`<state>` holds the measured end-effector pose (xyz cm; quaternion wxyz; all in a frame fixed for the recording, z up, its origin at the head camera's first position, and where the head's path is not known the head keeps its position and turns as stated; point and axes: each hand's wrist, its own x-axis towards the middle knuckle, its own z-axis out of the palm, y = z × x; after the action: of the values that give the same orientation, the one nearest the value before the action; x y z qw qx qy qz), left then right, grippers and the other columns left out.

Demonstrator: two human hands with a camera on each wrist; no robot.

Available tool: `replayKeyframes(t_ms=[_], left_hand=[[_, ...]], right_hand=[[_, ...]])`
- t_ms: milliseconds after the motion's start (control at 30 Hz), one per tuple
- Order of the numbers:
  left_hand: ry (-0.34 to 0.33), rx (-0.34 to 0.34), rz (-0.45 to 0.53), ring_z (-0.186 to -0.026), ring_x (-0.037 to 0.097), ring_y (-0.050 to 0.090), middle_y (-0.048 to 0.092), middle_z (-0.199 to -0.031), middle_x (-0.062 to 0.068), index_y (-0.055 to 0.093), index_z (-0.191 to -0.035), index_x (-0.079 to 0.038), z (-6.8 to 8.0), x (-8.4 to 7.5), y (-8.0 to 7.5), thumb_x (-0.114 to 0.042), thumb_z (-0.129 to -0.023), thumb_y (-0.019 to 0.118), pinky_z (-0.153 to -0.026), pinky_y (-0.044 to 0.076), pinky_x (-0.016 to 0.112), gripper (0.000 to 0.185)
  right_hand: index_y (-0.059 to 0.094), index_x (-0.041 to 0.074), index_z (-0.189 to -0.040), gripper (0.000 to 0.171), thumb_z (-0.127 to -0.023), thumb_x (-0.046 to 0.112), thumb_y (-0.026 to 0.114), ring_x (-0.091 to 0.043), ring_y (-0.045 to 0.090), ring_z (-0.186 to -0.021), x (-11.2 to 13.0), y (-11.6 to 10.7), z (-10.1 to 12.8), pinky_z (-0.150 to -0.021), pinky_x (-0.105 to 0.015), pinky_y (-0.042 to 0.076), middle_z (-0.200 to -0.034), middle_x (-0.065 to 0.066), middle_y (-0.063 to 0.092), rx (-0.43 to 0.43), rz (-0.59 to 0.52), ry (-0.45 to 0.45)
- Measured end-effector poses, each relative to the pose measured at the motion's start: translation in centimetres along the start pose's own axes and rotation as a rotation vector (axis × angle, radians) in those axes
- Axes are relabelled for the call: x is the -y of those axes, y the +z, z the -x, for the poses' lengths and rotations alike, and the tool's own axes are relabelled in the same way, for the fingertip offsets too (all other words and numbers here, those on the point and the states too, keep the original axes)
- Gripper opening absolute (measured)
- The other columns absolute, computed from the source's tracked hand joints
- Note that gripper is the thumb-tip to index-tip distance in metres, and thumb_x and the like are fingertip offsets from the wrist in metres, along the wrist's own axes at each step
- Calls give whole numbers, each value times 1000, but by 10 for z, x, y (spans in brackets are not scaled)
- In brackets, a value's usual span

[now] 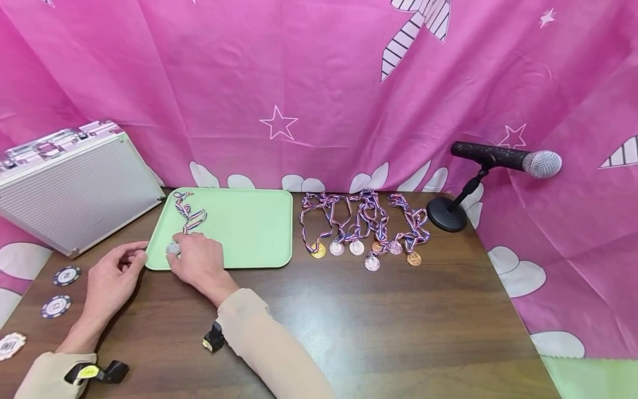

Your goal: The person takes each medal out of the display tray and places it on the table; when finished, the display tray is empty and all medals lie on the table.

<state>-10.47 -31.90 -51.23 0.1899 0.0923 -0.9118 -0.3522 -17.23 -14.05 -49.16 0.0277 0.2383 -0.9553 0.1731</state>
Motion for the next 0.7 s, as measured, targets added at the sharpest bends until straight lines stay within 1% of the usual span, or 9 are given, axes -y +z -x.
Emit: replayKeyframes(t_ms=[100,200,267,367,433,533,633,700], left_hand=[[3,-5,-5,-78,-3,47,71,-109,15,77,-131,-2,0,1,2,-18,-109,65,-68,35,12,30],[9,-9,-7,-77,-5,47,71,-108,15,77,-131,-1,0,2,2,-17,-108,66,-68,35,12,30],[14,-15,-4,-77,-6,47,71,-107,14,78,-130,-1,-1,1,2,-16,-108,66,-68,35,11,30],[18,-21,5,-77,-7,47,71,-106,13,78,-130,-1,-1,1,2,-15,-107,67,-69,35,10,29],[21,-23,7,-78,-8,47,71,-106,13,78,-129,-1,-1,1,2,-15,-107,67,-69,35,10,29],[31,-25,3,-77,-8,46,71,-106,13,78,-129,-1,-1,1,2,-15,-107,67,-69,35,11,29],[39,-29,-2,-77,-7,46,71,-106,13,78,-129,-2,-1,1,2,-15,-107,67,-69,34,12,28],[39,-32,-3,-76,-7,46,71,-106,12,79,-129,-2,-1,1,3,-15,-107,67,-69,34,12,28]], right_hand=[[77,34,-140,36,-106,44,70,-9,72,-101,-3,-3,3,-76,-25,55,-121,10,76,1,-20,-9],[77,34,-140,38,-103,37,71,-11,67,-91,-8,-7,6,-69,-26,51,-119,6,70,10,-31,-19],[77,35,-141,40,-101,34,72,-12,64,-84,-11,-10,7,-65,-26,48,-119,4,65,19,-33,-23],[78,38,-138,40,-99,31,73,-11,61,-79,-16,-13,9,-61,-25,44,-120,4,61,24,-31,-30],[78,40,-135,38,-100,30,72,-10,60,-79,-19,-15,10,-59,-25,43,-120,4,60,22,-24,-36],[80,40,-132,35,-100,29,71,-10,61,-83,-24,-16,12,-58,-24,43,-119,3,60,3,-32,-42],[79,37,-133,34,-100,33,72,-9,64,-88,-27,-15,14,-60,-25,47,-118,3,62,-30,-78,-18],[78,31,-134,35,-99,38,76,-9,64,-89,-28,-15,14,-64,-24,49,-117,4,64,-55,-132,24]])
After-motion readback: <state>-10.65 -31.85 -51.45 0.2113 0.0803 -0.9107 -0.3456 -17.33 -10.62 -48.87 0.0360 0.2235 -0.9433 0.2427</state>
